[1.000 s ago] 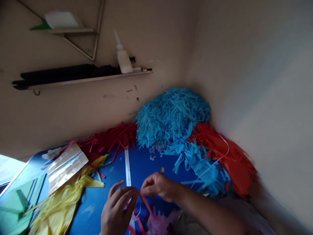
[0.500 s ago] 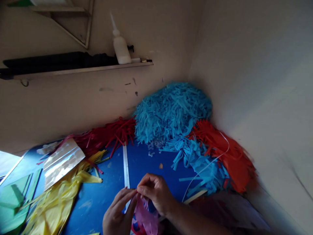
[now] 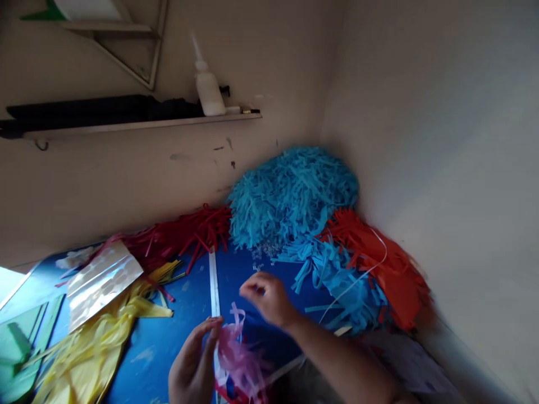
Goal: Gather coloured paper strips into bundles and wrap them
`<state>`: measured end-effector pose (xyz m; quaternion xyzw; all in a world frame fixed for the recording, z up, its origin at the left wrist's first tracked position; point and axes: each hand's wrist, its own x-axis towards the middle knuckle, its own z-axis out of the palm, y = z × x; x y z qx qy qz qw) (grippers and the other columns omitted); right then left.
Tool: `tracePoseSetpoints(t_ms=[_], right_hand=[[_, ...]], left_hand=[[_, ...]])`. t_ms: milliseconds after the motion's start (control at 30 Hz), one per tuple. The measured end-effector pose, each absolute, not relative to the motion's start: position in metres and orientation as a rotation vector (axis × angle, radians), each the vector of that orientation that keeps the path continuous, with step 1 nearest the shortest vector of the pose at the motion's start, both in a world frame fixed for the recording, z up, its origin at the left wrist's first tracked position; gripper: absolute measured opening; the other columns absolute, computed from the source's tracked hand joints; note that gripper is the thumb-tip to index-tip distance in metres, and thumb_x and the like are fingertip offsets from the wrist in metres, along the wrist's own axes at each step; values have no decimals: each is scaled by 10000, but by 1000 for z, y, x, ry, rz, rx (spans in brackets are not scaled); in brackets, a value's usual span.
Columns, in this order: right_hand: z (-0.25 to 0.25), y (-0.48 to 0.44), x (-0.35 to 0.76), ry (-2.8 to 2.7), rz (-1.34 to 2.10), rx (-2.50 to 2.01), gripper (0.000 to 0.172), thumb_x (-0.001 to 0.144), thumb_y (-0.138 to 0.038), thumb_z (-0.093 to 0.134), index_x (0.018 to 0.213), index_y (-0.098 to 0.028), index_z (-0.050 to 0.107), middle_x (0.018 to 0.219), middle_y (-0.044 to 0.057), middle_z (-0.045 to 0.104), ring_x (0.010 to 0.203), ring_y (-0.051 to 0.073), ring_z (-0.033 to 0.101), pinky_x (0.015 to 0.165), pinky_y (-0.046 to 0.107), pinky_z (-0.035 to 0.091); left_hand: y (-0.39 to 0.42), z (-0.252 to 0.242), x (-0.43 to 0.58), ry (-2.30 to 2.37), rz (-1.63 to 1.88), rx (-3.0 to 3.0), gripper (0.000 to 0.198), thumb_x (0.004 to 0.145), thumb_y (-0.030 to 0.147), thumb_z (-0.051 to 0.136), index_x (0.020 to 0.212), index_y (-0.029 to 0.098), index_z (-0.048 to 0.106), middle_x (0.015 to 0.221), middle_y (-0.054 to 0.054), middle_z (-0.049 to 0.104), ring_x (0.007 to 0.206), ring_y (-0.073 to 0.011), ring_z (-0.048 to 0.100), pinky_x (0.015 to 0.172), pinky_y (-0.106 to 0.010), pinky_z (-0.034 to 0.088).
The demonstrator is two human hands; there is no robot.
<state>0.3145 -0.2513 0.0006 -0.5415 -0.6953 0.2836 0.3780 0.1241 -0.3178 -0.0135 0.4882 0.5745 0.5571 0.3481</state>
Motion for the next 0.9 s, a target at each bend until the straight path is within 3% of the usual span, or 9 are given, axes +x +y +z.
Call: tracePoseSetpoints(t_ms=[67,133,267,433,567,700,900], right_hand=[[-7,-223,342,-1954,551,-1698,170,935,-172,565,968,-179,732,1032,79,704,975,199,654,854,281,479],[-18,-199,363,-2039,546,-1791,159,880,-124,620,960,-176,746,1040,92,708,960,229,668,827,296,482],[-29,-180,375,-2136,574,-1840,114,840,-102,654,861,-162,748,977,99,713,918,243,682,755,280,475],[-10,-207,362,-2135,645,-1782,136,882,-99,590,858,-151,714,952,98,711,875,208,682,742,263,468],[6,-255,335,-1781,1159,-1329,123,920,-253,581,950,-196,687,792,13,723,715,144,688,667,226,489],[-4,-285,311,-1209,1475,-1012,184,825,-329,685,950,-194,681,826,22,732,704,155,692,639,247,499],[-17,-290,306,-946,1558,-907,172,735,-329,794,790,-178,733,737,13,710,685,137,658,632,230,473]], left_hand=[[-315,-2,117,1403,1380,844,378,679,543,759,849,218,666,791,-10,718,753,-175,671,723,-261,564],[-312,8,115,1309,1372,582,458,601,565,804,833,224,604,654,49,614,606,-120,590,624,-226,540],[-309,9,123,1328,1255,789,453,680,608,746,850,222,580,571,86,457,493,-66,409,456,-150,381],[-306,-7,129,1369,1107,1116,470,722,647,681,808,189,622,633,34,537,568,-100,471,530,-191,419],[-303,-3,134,1397,1067,1151,462,729,632,675,796,176,655,630,21,559,541,-102,463,489,-192,393],[-304,5,143,1403,1101,1150,438,707,604,704,764,170,687,633,-6,623,550,-121,518,488,-197,422],[-309,6,146,1352,1131,1206,349,761,529,693,752,180,689,652,-11,661,561,-125,567,527,-201,464]])
